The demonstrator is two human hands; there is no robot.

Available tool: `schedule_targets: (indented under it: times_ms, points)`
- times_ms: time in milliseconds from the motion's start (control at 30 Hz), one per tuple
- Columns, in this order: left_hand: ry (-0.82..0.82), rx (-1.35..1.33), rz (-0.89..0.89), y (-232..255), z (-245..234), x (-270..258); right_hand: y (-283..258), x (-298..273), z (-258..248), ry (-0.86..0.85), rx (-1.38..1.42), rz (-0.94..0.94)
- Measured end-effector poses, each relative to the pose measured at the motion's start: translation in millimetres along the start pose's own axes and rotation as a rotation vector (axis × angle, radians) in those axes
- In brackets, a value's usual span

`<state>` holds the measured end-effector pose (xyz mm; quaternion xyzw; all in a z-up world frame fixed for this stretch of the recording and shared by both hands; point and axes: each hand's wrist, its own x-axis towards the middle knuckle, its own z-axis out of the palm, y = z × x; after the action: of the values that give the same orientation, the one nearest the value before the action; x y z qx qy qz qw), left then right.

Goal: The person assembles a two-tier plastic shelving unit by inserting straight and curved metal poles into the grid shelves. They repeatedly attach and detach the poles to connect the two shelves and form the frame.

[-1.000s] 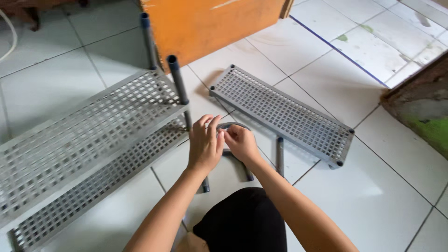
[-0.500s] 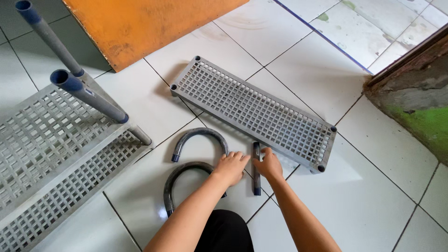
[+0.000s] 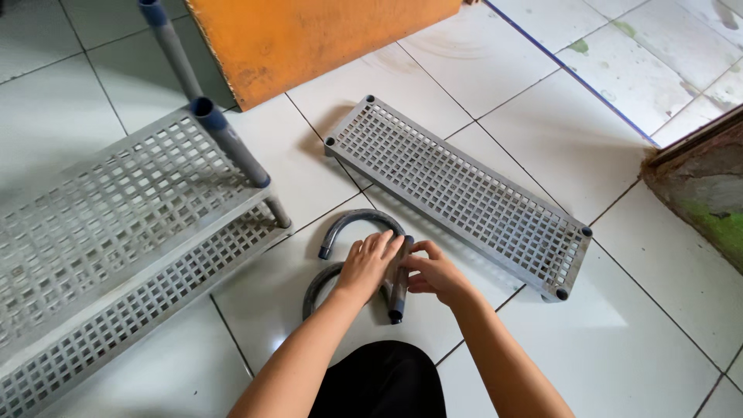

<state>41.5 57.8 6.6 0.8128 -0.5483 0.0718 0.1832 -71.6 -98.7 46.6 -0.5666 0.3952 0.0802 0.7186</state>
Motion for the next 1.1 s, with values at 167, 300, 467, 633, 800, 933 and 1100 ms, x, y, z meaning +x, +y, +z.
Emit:
schedule_targets:
  times_ms: [167, 300, 467, 633, 800, 933, 1100]
  points:
    - [0.115, -0.322, 0.035, -27, -73, -15, -54, -50, 53, -0.241, 0.131, -0.091]
    - [0.394, -0.217, 0.005, -28, -147, -46, -85, -83, 101, -0.258, -0.046, -0.184]
    - [0.358, -0.406, -0.130, -45, -232, -83, -106, -112, 176, -0.265, -0.465, -0.653]
    - [0.549, -0.323, -0.266, -72, -289, -124, -124, -118, 261, -0.276, -0.480, -1.044]
    - [0.643, -0.239, -0.520, -110, -335, -170, -141, -124, 362, -0.405, -0.493, -0.975]
    - [0.772, -0.264, -0.665, -145, -364, -219, -141, -134, 450, -0.466, -0.473, -1.054]
    - [0.945, -0.239, -0.794, -195, -382, -281, -124, -137, 552, -0.501, -0.563, -1.066]
